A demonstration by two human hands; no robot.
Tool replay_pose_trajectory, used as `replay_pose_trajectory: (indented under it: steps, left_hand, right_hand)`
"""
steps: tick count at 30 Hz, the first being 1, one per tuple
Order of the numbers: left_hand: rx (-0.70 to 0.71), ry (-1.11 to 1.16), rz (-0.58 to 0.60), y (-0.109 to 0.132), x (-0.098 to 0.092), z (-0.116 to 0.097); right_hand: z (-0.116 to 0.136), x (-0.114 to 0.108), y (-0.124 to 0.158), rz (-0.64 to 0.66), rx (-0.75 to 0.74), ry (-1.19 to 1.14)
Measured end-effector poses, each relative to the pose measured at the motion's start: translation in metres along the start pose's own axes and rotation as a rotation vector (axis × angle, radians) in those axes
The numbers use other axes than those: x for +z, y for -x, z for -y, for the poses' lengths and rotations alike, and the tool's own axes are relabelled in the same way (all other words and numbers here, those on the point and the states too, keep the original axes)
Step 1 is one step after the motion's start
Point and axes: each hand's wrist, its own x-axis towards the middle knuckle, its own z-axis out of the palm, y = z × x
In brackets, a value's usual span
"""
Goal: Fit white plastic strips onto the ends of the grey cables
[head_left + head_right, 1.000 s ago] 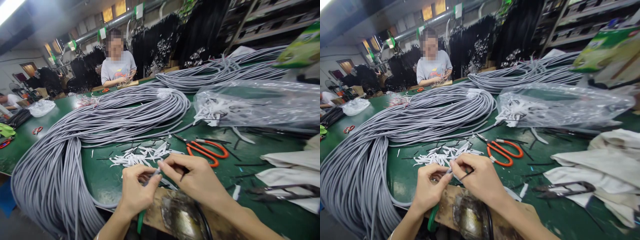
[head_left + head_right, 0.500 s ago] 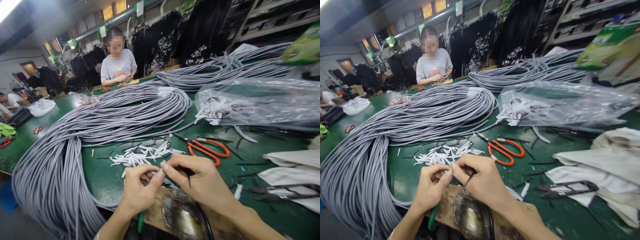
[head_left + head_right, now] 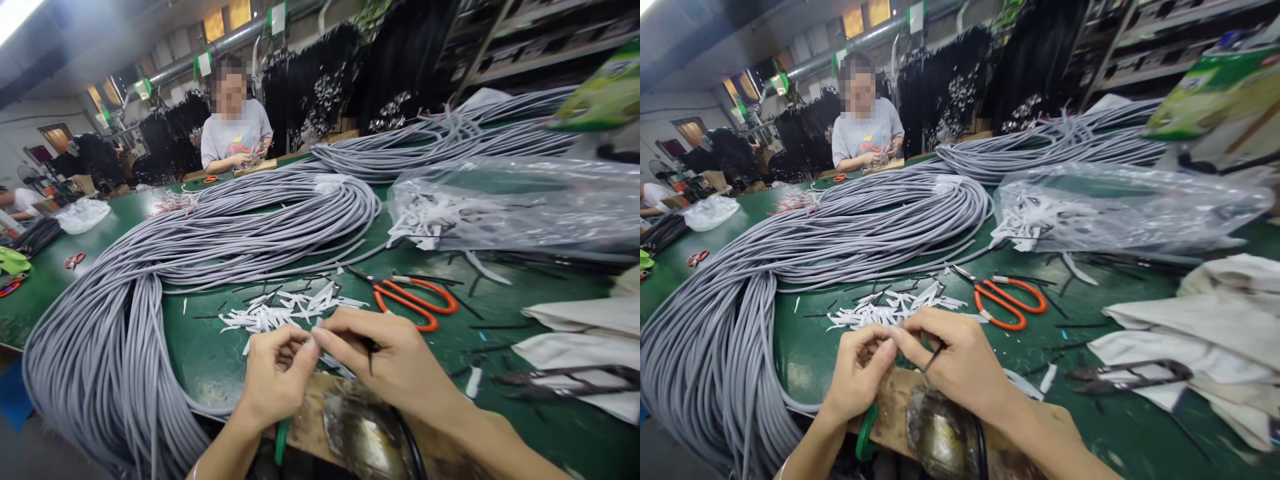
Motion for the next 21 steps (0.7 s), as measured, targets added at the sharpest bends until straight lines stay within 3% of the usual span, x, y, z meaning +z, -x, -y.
replay_pose_trajectory:
  steps: [6,15,17,21]
  left_hand:
    - [0.022,-0.231,-0.083,0.0,0.002,0.001]
    - [-0.019,-0.247,-0.102,0.0,0.004,0.003]
    - [0.003,-0.236,-0.119,0.001,0.004,0.004]
    - [0.102,-0.182,-0.163,0.003,0.0,0.004]
  right_hand:
    - [-0.002,0.003,0.001,-0.011,0.014,0.101]
    - [-0.007,0.008,0.005,-0.129,-0.182,0.223]
    - [-0.008,0.007,0.004,-0.106,-0.115,0.173]
    - [-0.011,0.001,0.0,-0.036,0.162,0.056]
